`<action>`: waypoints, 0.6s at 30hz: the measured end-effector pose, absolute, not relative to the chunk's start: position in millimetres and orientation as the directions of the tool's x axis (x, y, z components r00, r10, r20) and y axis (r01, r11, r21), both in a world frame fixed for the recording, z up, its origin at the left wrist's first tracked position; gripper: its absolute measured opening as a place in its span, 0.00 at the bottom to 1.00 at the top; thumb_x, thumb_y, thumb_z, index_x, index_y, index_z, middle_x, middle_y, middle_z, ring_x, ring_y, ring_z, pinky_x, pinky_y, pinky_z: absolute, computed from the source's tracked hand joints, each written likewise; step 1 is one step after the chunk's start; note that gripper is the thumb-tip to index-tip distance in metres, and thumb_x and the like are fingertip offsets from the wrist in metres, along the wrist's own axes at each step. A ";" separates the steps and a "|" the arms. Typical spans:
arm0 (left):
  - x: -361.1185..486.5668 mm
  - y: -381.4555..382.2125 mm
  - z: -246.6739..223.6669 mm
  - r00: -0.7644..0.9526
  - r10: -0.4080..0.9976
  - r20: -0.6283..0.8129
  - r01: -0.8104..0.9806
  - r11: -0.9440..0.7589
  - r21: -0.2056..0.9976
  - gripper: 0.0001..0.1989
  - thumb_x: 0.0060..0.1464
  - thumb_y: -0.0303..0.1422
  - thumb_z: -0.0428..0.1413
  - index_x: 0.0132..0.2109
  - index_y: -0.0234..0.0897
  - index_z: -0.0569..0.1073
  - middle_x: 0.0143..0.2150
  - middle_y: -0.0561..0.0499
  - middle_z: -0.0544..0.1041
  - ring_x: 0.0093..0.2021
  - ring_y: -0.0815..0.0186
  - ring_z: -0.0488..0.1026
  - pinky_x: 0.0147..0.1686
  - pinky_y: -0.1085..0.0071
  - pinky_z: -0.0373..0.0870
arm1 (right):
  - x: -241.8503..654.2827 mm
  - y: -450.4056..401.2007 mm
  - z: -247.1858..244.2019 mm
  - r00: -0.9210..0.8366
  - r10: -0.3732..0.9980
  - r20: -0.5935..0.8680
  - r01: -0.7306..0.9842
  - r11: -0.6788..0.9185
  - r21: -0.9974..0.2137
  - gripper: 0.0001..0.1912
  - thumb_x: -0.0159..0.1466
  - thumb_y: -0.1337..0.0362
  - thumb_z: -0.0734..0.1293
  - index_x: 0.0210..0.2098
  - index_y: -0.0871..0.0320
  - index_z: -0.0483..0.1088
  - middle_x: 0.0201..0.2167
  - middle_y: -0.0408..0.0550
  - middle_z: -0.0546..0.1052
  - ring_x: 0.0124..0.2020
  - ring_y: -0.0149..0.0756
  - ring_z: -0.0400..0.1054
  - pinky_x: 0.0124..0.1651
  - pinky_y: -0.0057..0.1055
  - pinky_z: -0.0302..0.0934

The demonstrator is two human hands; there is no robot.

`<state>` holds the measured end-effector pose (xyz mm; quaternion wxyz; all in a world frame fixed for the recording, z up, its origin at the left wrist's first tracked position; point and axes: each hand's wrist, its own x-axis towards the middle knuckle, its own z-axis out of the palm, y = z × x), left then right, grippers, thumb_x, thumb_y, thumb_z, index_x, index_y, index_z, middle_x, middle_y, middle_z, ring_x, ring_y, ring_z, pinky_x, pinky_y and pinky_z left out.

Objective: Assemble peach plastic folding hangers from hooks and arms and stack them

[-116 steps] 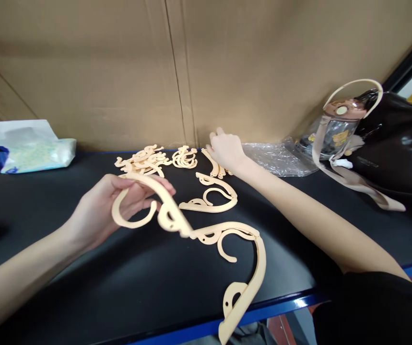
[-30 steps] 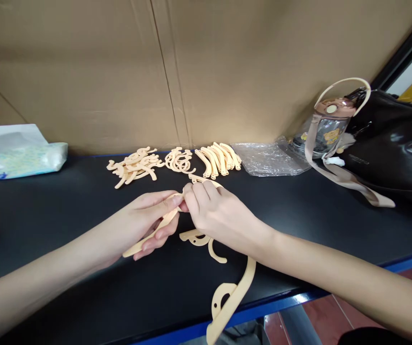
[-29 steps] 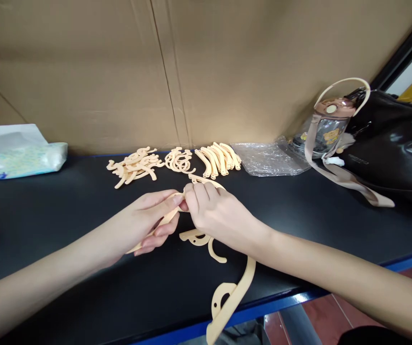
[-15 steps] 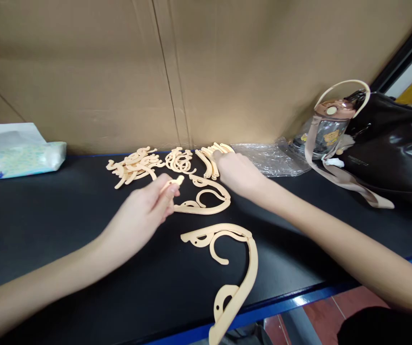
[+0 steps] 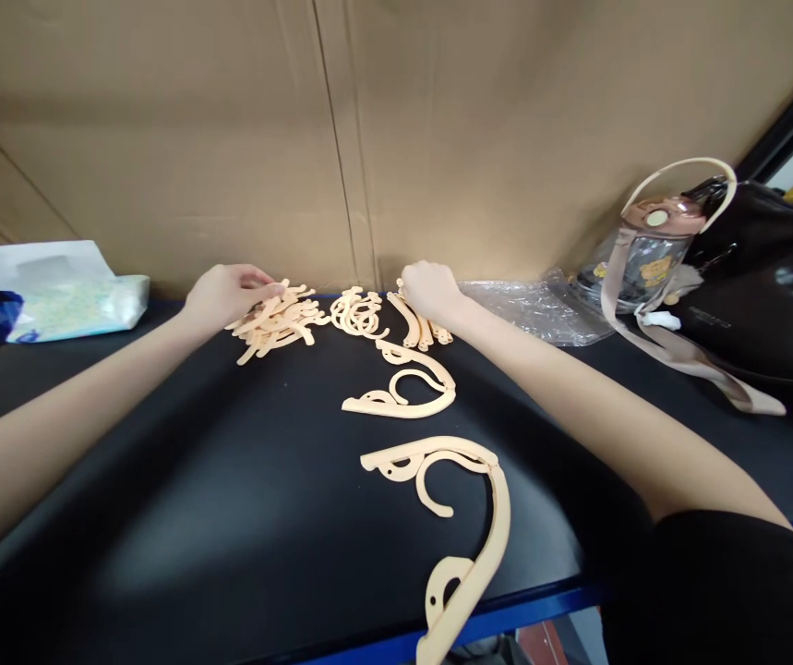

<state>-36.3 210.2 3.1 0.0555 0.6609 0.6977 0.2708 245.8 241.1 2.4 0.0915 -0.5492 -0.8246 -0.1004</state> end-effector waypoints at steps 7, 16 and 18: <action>-34.5 198.5 0.1 -0.137 0.904 0.406 0.937 -0.016 0.350 0.20 0.51 0.47 0.54 0.43 0.37 0.74 0.43 0.47 0.74 0.41 0.58 0.69 0.33 0.69 0.57 | 260.8 190.0 6.8 -0.492 0.775 0.397 0.867 0.478 0.140 0.15 0.69 0.63 0.55 0.44 0.60 0.71 0.41 0.53 0.75 0.44 0.41 0.67 0.32 0.31 0.50; 41.6 114.3 10.0 0.189 0.943 0.274 0.859 -0.294 0.419 0.14 0.59 0.44 0.49 0.35 0.40 0.72 0.31 0.53 0.75 0.29 0.65 0.68 0.30 0.71 0.56 | 280.7 111.8 0.9 -0.366 0.914 0.173 0.924 0.336 0.182 0.21 0.66 0.51 0.60 0.30 0.62 0.71 0.30 0.52 0.75 0.29 0.40 0.69 0.25 0.30 0.43; 56.5 101.5 6.6 0.252 0.953 0.168 0.856 -0.300 0.421 0.15 0.59 0.44 0.49 0.34 0.39 0.72 0.28 0.53 0.74 0.28 0.65 0.68 0.29 0.71 0.55 | 281.1 111.5 -3.9 -0.347 0.927 0.140 0.938 0.341 0.067 0.18 0.65 0.52 0.61 0.31 0.61 0.71 0.30 0.50 0.76 0.28 0.38 0.69 0.26 0.29 0.46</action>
